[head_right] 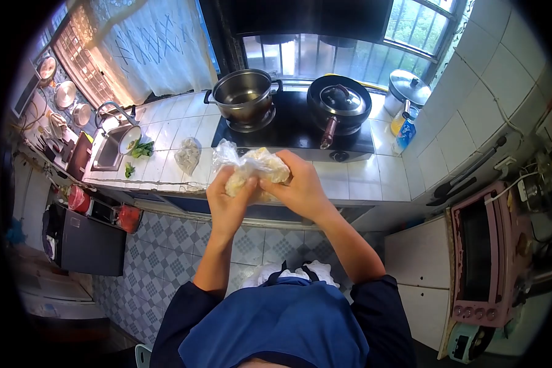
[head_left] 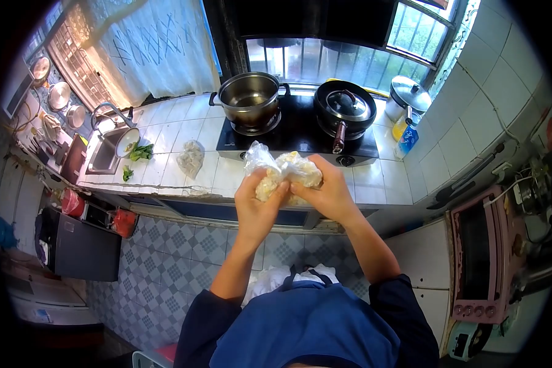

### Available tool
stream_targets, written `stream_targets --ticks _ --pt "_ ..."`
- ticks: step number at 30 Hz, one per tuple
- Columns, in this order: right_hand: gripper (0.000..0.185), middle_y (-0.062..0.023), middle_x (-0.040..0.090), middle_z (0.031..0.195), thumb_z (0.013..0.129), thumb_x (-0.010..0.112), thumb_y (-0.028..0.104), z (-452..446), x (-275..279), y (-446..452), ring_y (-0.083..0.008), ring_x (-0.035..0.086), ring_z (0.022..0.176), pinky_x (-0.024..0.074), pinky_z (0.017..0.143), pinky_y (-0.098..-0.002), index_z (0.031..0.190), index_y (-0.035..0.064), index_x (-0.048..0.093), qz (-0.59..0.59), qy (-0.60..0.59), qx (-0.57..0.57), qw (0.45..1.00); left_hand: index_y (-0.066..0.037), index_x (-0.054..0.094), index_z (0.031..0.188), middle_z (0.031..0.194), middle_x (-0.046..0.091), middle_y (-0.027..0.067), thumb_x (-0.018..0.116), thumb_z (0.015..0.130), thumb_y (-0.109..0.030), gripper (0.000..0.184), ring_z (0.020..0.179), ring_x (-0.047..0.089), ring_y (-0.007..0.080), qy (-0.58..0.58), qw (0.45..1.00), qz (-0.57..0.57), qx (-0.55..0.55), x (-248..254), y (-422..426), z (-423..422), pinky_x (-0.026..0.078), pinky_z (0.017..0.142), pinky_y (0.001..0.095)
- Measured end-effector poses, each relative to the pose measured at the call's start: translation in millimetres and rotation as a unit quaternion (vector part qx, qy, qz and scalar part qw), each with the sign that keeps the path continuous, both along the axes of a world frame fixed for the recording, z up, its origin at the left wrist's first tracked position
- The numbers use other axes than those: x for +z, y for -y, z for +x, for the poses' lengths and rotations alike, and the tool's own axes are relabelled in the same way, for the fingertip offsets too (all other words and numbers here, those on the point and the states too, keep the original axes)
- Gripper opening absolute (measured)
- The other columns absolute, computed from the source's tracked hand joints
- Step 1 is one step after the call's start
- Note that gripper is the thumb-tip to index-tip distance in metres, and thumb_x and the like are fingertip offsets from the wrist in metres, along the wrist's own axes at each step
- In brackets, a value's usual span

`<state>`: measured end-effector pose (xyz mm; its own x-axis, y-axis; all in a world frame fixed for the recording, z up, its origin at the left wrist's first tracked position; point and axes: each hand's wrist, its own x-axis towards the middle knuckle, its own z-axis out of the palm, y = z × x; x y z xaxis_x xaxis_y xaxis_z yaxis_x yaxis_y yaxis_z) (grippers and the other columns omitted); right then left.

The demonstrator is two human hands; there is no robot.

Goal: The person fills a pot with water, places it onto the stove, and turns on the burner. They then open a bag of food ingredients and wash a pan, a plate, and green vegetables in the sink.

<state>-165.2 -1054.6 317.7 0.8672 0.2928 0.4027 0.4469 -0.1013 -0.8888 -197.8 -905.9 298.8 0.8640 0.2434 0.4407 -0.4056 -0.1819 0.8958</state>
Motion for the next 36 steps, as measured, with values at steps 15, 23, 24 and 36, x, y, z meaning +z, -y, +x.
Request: stream_targets --ticks 15,23,24,36 --pt "0.014 -0.0022 0.056 0.075 0.085 0.053 0.014 31.3 26.0 3.0 -0.0089 0.049 0.065 0.0403 0.060 -0.0220 0.081 0.0019 0.060 0.142 -0.167 0.079 0.972 0.000 0.048 0.111 0.096 0.056 0.0077 0.067 0.075 -0.015 0.044 0.083 0.054 0.0111 -0.141 0.951 -0.194 -0.196 0.8 -28.7 -5.3 0.045 0.073 0.0233" --pt "0.018 -0.0044 0.053 0.085 0.087 0.048 0.015 37.2 33.0 12.8 -0.0132 0.052 0.077 0.0425 0.074 -0.0260 0.095 -0.0003 0.054 0.347 -0.349 0.154 0.857 0.005 0.048 0.111 0.100 0.058 0.0095 0.067 0.076 -0.019 0.046 0.089 0.056 0.0131 -0.101 0.939 -0.251 -0.211 -2.5 -31.9 -13.1 0.045 0.078 0.0245" --pt "0.019 -0.0049 0.054 0.085 0.088 0.047 0.015 39.7 28.8 15.3 -0.0129 0.053 0.077 0.0435 0.072 -0.0255 0.096 -0.0007 0.054 0.352 -0.339 0.171 0.856 0.005 0.050 0.106 0.095 0.060 0.0086 0.067 0.077 -0.020 0.041 0.085 0.057 0.0123 -0.094 0.942 -0.254 -0.196 -4.2 -31.7 -13.5 0.045 0.076 0.0239" --pt "0.038 -0.0019 0.056 0.083 0.082 0.057 0.038 27.9 10.3 28.1 -0.0051 0.052 0.071 0.0421 0.064 -0.0192 0.093 0.0011 0.055 0.084 -0.150 0.170 0.970 0.003 0.055 0.095 0.085 0.061 0.0063 0.062 0.081 -0.031 0.038 0.073 0.057 0.0098 -0.043 0.961 -0.266 -0.066 -7.0 -14.5 -9.9 0.046 0.065 0.0222"
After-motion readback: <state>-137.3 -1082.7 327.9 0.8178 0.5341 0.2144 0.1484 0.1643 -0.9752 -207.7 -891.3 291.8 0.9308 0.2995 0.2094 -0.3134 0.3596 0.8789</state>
